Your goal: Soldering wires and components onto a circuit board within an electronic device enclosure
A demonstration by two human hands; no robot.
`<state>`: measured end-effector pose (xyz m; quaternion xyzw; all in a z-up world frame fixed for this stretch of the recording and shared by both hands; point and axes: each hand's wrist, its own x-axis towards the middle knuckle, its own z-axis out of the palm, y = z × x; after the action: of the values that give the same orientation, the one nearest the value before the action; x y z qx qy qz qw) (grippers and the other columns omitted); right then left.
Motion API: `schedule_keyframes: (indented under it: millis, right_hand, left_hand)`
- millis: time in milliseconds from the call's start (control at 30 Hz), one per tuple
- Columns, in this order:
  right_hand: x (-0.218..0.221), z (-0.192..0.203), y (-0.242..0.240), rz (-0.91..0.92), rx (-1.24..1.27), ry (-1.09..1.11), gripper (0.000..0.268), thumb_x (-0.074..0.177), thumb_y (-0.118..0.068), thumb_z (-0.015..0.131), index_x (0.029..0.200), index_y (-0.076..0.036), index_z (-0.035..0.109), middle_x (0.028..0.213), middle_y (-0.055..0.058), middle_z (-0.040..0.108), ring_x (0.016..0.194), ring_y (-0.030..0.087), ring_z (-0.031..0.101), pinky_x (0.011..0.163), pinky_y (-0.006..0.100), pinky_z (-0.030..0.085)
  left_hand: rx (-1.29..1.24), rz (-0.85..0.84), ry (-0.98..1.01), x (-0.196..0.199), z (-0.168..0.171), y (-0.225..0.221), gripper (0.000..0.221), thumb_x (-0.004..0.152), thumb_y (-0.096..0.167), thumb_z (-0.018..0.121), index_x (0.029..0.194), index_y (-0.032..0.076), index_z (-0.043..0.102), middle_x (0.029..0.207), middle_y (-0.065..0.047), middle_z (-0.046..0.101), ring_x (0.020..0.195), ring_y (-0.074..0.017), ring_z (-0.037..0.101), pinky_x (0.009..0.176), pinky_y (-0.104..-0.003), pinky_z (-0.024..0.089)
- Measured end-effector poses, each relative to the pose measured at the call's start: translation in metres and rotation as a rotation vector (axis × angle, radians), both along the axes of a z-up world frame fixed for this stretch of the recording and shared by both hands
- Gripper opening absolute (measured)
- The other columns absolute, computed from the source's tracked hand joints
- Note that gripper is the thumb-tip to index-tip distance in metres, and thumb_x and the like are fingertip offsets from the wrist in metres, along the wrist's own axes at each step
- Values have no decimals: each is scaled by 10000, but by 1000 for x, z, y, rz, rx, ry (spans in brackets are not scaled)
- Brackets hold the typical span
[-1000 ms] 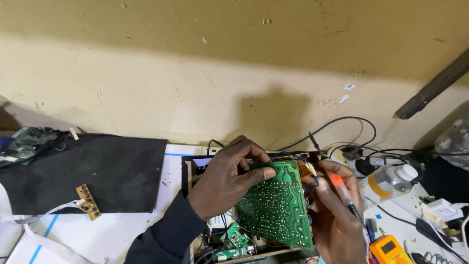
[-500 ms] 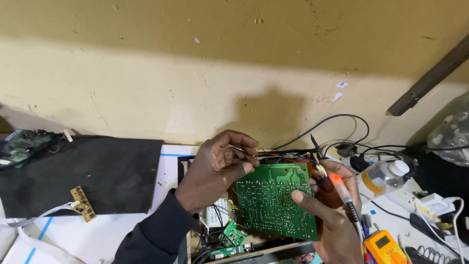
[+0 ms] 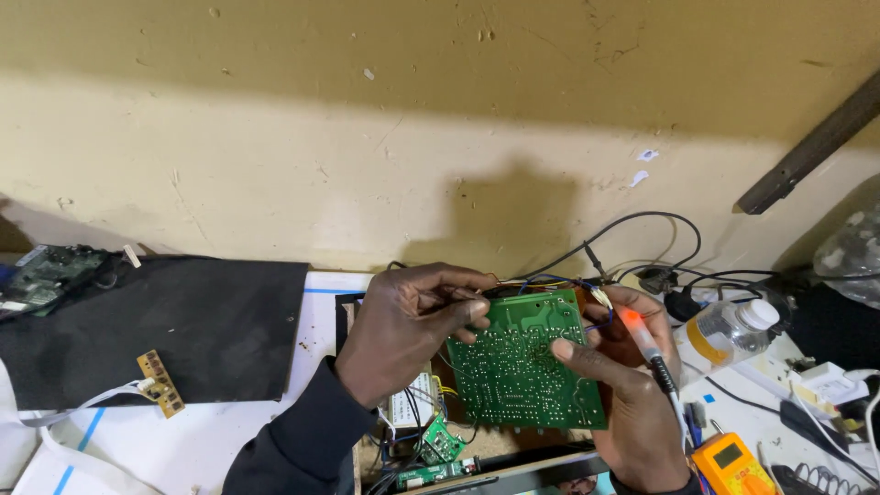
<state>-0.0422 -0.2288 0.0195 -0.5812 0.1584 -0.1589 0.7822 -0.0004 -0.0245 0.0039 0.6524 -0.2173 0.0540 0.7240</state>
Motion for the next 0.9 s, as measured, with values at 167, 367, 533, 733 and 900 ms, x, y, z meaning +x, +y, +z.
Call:
schedule_keyframes:
  millis: [167, 367, 533, 733, 900]
  right_hand:
    - [-2, 8, 5, 2, 75, 46, 712, 649, 213, 625, 1285, -84, 510, 1112, 194, 650, 1027, 349, 646, 843, 540, 533]
    - [-4, 8, 3, 25, 62, 49, 730, 627, 197, 654, 1283, -89, 509, 1102, 181, 640, 982, 339, 634, 823, 526, 538]
    - [-6, 5, 0, 34, 71, 42, 744, 620, 198, 662, 1286, -99, 513, 1081, 144, 613, 911, 283, 598, 805, 492, 535]
    - [-2, -8, -9, 87, 86, -5, 738, 615, 194, 685, 1268, -111, 528, 1076, 118, 635, 890, 263, 604, 781, 503, 556]
    - [-2, -11, -10, 117, 72, -41, 722, 601, 189, 704, 1232, -119, 536, 1053, 95, 634, 843, 223, 592, 770, 438, 538]
  left_hand:
    - [56, 31, 87, -2, 0, 2, 146, 865, 130, 811, 905, 67, 686, 798, -106, 760, 622, -185, 777, 406, -250, 566]
    - [70, 22, -34, -3, -2, 2, 129, 846, 96, 834, 787, 30, 740, 693, -80, 729, 402, -116, 600, 351, -240, 559]
    - [155, 15, -85, -4, -1, 2, 148, 851, 202, 800, 914, 71, 825, 836, -89, 823, 516, -118, 657, 501, -255, 620]
    - [139, -55, -161, 0, -7, 0, 172, 936, 172, 738, 1068, 94, 816, 839, -54, 745, 736, -134, 668, 654, -272, 563]
    - [197, -43, -192, -4, -2, 0, 189, 983, 144, 676, 1121, 120, 803, 939, -38, 760, 875, -140, 709, 758, -273, 548]
